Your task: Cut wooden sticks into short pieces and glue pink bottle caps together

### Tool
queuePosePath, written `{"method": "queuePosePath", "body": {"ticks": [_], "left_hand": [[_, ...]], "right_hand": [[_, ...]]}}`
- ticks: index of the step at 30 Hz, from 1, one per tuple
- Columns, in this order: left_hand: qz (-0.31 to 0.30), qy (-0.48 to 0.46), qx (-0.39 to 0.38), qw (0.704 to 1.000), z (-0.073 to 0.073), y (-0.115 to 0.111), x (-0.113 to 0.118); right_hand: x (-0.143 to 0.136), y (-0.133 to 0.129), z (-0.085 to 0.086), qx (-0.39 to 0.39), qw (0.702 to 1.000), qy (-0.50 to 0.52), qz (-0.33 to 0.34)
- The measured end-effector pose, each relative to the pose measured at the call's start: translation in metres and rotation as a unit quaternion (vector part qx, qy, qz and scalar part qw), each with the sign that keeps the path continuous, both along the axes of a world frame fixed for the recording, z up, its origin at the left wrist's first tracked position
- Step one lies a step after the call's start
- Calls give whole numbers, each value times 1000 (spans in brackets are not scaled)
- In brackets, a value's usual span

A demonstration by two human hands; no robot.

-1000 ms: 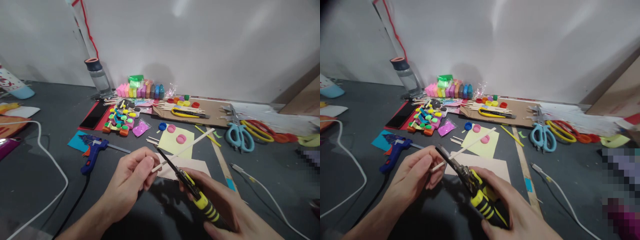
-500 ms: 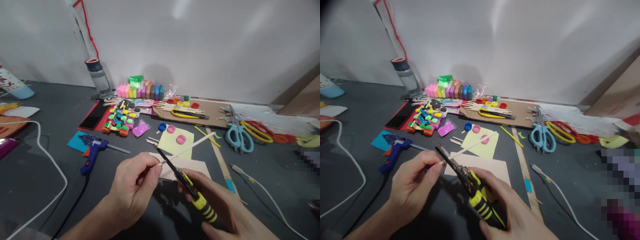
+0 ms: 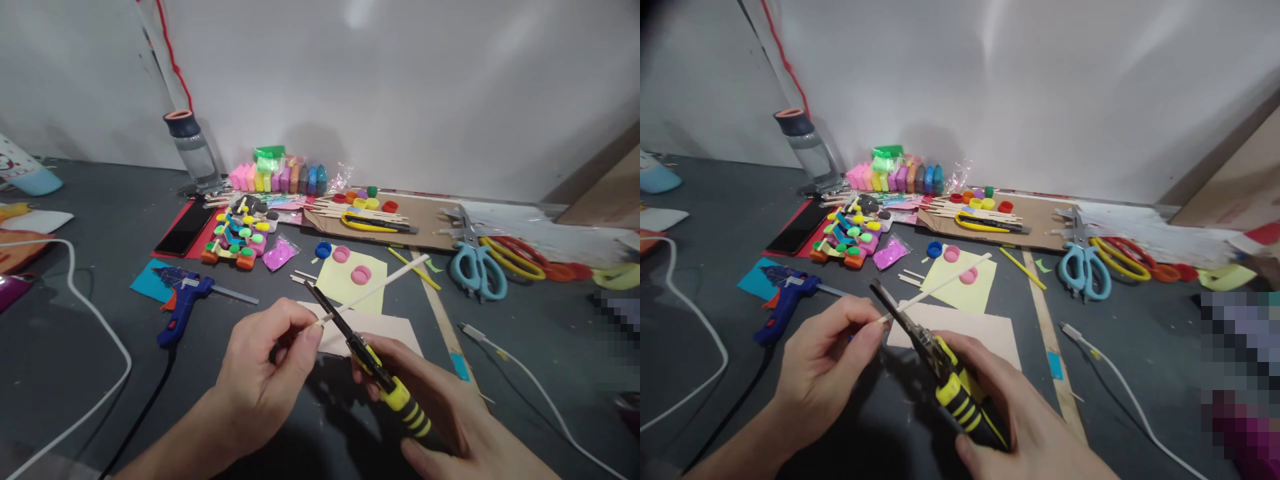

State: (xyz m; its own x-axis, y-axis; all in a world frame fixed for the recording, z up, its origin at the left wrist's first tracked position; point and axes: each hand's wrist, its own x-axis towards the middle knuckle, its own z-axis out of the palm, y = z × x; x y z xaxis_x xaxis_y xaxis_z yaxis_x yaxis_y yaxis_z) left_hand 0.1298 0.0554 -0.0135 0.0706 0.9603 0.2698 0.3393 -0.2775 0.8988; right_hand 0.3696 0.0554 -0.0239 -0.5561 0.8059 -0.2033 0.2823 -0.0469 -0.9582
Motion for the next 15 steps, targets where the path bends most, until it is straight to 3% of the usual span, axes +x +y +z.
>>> {"method": "queuePosePath", "body": {"ticks": [3,6,8,12,15], "left_hand": [[-7,-92,-57,994,0,-1,-1],[27,-193,-90,977,-1,-1,-1],[43,-211,-101,971,-1,-1,0],[18,-112,-95,989,-1,2,2],[5,-8,-27,1000,0,3,3]], "right_hand": [[0,1,-2,6,1000,-6,0],[1,2,-3,11,1000,-7,1],[2,1,-5,8,1000,-5,4],[2,-1,-6,26,1000,-13,5],[-3,0,-3,45,999,-19,8]]}}
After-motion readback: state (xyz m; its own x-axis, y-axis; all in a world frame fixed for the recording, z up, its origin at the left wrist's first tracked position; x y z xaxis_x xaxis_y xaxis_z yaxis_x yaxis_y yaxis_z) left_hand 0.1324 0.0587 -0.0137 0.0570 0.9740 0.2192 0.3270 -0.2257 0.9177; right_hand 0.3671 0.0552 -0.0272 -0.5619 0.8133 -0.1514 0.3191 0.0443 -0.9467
